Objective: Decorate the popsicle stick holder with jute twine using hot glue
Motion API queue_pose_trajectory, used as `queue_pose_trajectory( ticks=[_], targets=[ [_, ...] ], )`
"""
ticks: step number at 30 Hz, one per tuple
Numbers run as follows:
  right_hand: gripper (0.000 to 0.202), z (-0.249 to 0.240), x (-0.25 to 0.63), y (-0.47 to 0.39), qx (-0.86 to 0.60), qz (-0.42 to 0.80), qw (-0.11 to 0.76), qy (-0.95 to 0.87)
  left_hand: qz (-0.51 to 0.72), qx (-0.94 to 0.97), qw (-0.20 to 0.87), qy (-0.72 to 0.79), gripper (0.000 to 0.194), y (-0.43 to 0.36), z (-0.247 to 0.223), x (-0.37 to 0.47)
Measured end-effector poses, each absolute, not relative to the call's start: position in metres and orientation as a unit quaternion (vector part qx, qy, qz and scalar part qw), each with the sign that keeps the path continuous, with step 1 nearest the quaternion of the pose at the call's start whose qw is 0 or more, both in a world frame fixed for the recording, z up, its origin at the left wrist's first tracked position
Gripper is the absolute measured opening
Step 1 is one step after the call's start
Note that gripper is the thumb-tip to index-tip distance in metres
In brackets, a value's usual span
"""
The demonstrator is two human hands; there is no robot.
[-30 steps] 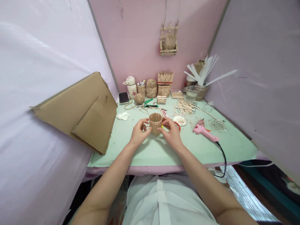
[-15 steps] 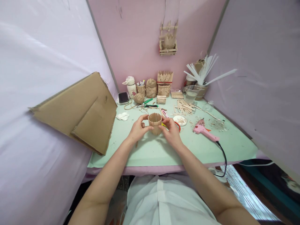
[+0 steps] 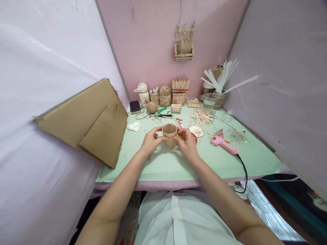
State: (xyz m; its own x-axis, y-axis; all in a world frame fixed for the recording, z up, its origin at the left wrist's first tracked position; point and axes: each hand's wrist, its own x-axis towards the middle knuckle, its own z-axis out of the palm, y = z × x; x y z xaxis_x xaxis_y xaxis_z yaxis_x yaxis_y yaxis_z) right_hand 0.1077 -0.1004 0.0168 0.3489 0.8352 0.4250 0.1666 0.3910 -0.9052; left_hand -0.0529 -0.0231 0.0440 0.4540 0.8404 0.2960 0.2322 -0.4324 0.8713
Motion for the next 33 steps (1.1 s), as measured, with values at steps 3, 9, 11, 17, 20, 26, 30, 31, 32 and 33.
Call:
queue_pose_trajectory(
  ticks=[3, 9, 11, 17, 20, 26, 30, 31, 32, 33],
  targets=[
    [0.025, 0.017, 0.106, -0.101, -0.481, 0.25, 0.66, -0.52, 0.381, 0.758, 0.393, 0.356, 0.053, -0.024, 0.043, -0.053],
    [0.029, 0.019, 0.102, -0.101, -0.486, 0.245, 0.663, -0.514, 0.388, 0.776, 0.349, 0.354, 0.057, -0.028, 0.044, -0.052],
    [0.031, 0.018, 0.102, -0.101, -0.488, 0.243, 0.665, -0.511, 0.394, 0.778, 0.334, 0.357, 0.054, -0.028, 0.043, -0.051],
    [0.032, 0.018, 0.103, -0.1, -0.494, 0.233, 0.665, -0.509, 0.408, 0.771, 0.328, 0.361, 0.05, -0.031, 0.042, -0.049],
    [0.035, 0.022, 0.103, -0.102, -0.494, 0.241, 0.668, -0.502, 0.413, 0.761, 0.337, 0.37, 0.048, -0.035, 0.047, -0.049],
    [0.037, 0.032, 0.105, -0.102, -0.502, 0.3, 0.673, -0.452, 0.404, 0.722, 0.431, 0.362, 0.045, -0.034, 0.058, -0.051],
    [0.036, 0.032, 0.107, -0.101, -0.514, 0.326, 0.669, -0.427, 0.381, 0.704, 0.485, 0.353, 0.044, -0.029, 0.055, -0.051],
    [0.036, 0.032, 0.108, -0.101, -0.516, 0.328, 0.668, -0.423, 0.378, 0.701, 0.491, 0.353, 0.044, -0.029, 0.054, -0.051],
    [0.037, 0.031, 0.108, -0.101, -0.517, 0.329, 0.668, -0.422, 0.377, 0.7, 0.494, 0.353, 0.044, -0.03, 0.053, -0.051],
    [0.037, 0.031, 0.108, -0.101, -0.517, 0.328, 0.668, -0.423, 0.378, 0.698, 0.494, 0.354, 0.045, -0.03, 0.052, -0.05]
  ],
)
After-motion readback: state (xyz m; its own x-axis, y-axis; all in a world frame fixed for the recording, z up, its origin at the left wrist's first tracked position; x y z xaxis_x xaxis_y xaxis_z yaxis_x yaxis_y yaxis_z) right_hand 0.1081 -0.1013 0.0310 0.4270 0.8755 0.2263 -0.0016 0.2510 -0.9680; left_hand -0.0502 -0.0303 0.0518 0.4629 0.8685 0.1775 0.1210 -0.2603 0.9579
